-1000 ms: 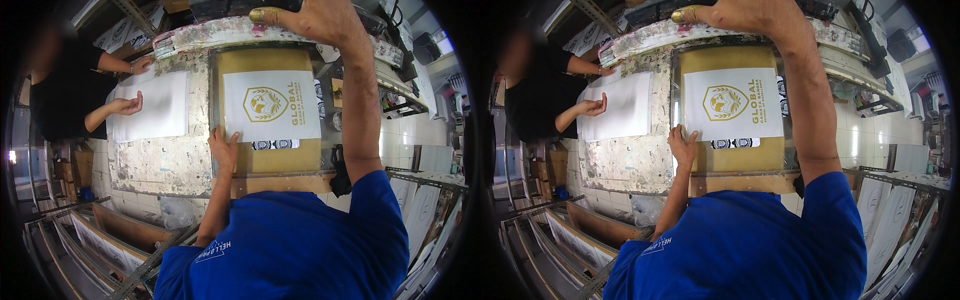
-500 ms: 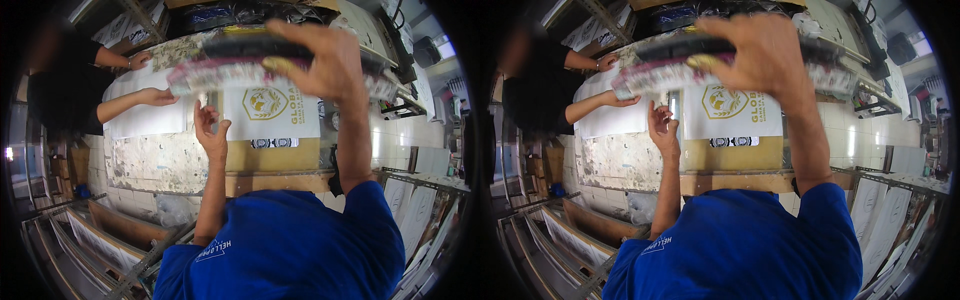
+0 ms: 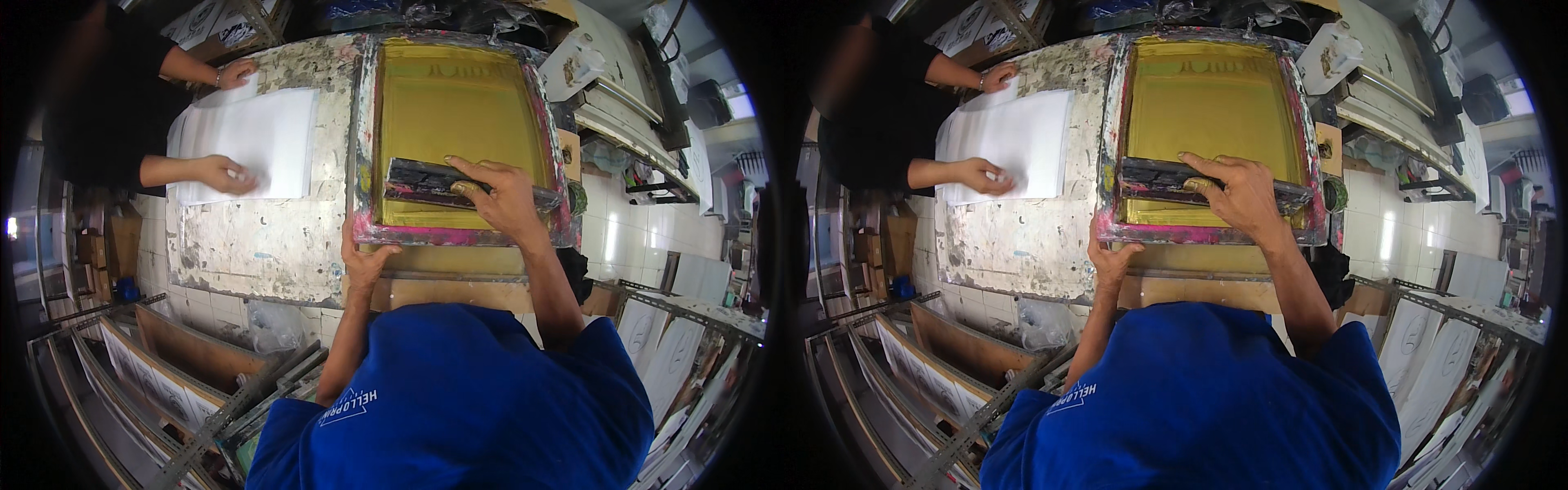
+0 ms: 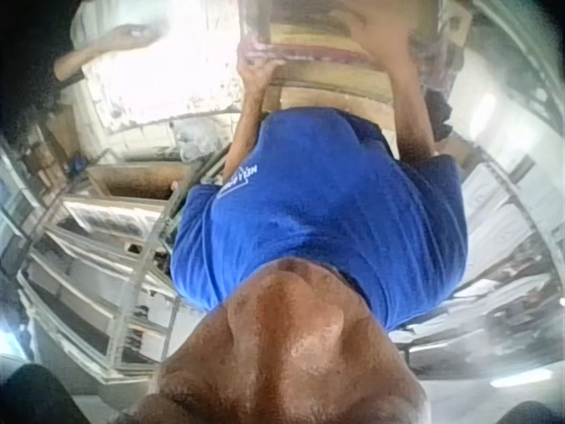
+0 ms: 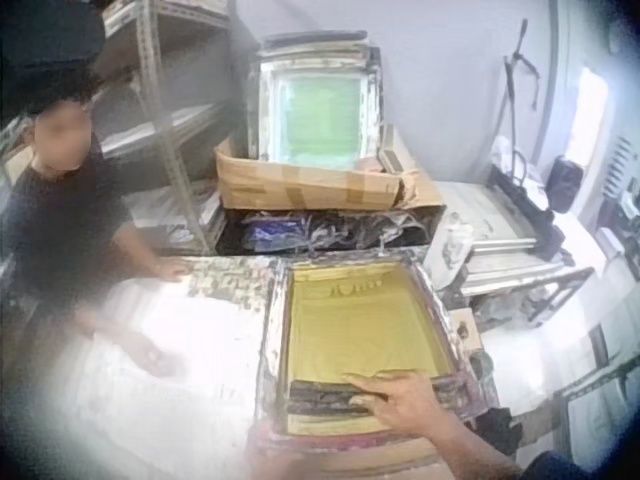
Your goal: The person performs screen printing by placing sheets of paper onto a board, lowering a mesh screen, and using a squeegee to spread ink across the surface. They lift the screen and set the printed paper aside before repeating the steps.
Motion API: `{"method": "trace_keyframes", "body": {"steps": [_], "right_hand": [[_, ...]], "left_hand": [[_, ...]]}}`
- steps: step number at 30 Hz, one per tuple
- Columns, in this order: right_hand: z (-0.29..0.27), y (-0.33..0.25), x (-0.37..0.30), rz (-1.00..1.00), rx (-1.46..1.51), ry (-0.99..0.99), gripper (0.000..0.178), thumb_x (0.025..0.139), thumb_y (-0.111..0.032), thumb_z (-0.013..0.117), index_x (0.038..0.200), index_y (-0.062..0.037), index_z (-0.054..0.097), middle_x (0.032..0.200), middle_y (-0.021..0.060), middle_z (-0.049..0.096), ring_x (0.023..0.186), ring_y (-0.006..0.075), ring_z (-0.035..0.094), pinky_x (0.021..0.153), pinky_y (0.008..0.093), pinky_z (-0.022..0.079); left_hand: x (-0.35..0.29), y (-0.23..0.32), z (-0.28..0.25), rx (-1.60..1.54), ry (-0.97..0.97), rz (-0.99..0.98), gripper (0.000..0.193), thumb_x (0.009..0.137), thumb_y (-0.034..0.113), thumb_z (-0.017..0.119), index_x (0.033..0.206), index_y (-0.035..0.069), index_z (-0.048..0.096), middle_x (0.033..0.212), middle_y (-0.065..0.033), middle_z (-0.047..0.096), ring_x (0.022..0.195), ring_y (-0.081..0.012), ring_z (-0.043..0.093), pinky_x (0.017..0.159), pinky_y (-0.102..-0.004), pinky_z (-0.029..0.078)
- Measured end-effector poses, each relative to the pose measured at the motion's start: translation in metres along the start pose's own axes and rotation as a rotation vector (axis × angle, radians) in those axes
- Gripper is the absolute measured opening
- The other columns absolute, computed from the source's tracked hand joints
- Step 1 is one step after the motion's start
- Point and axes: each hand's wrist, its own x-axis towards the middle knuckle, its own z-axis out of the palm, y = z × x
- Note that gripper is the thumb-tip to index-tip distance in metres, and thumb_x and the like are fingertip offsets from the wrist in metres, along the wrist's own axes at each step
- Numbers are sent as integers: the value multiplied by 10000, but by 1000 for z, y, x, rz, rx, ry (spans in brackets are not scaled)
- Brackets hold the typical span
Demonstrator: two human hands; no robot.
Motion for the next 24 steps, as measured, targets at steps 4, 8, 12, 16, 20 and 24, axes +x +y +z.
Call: {"method": "trace_keyframes", "body": {"steps": [4, 8, 12, 16, 20, 24], "right_hand": [[16, 24, 1, 68, 28, -104, 414, 829, -254, 806, 1238, -225, 751, 1009, 147, 756, 848, 350, 710, 731, 419, 544], [39, 47, -10, 80, 2, -195, 411, 829, -255, 814, 1231, -202, 751, 997, 157, 757, 844, 349, 714, 737, 414, 541], [53, 43, -32, 11, -248, -265, 617, 776, -229, 833, 1367, -196, 662, 1002, 123, 704, 889, 310, 666, 846, 428, 465], [70, 45, -44, 5, -429, -229, 772, 719, -165, 804, 1452, -204, 567, 988, 90, 539, 1035, 278, 539, 949, 459, 327], [82, 70, -23, 3, -351, -110, 757, 675, -128, 784, 1407, -203, 605, 1016, 85, 525, 1045, 274, 499, 937, 463, 313], [85, 101, 31, -20, -411, -43, 763, 650, -128, 789, 1390, -207, 619, 1024, 82, 538, 1045, 278, 506, 937, 464, 312]], "left_hand": [[-3, -10, 1, 247, 34, 124, 1176, 512, 330, 1016, 1489, -9, 456, 1483, -198, 470, 1327, -345, 487, 1119, -445, 418], [-1, -9, -1, 460, 36, 242, 1155, 502, 337, 1007, 1464, -14, 473, 1511, -216, 440, 1374, -403, 418, 1140, -493, 388], [-1, -2, -1, 539, 27, 219, 1090, 502, 336, 1002, 1415, -22, 526, 1518, -205, 431, 1378, -395, 409, 1139, -492, 390], [-1, 2, 0, 592, 3, 141, 1053, 506, 342, 998, 1389, -30, 559, 1522, -205, 413, 1399, -385, 386, 1155, -474, 385], [-3, -4, -1, 590, 0, 130, 1076, 497, 330, 999, 1403, -36, 549, 1539, -206, 379, 1409, -392, 364, 1151, -484, 382], [-2, 4, -1, 607, -9, 114, 1087, 501, 320, 1000, 1419, -37, 538, 1551, -220, 350, 1411, -403, 358, 1153, -497, 384]]}}
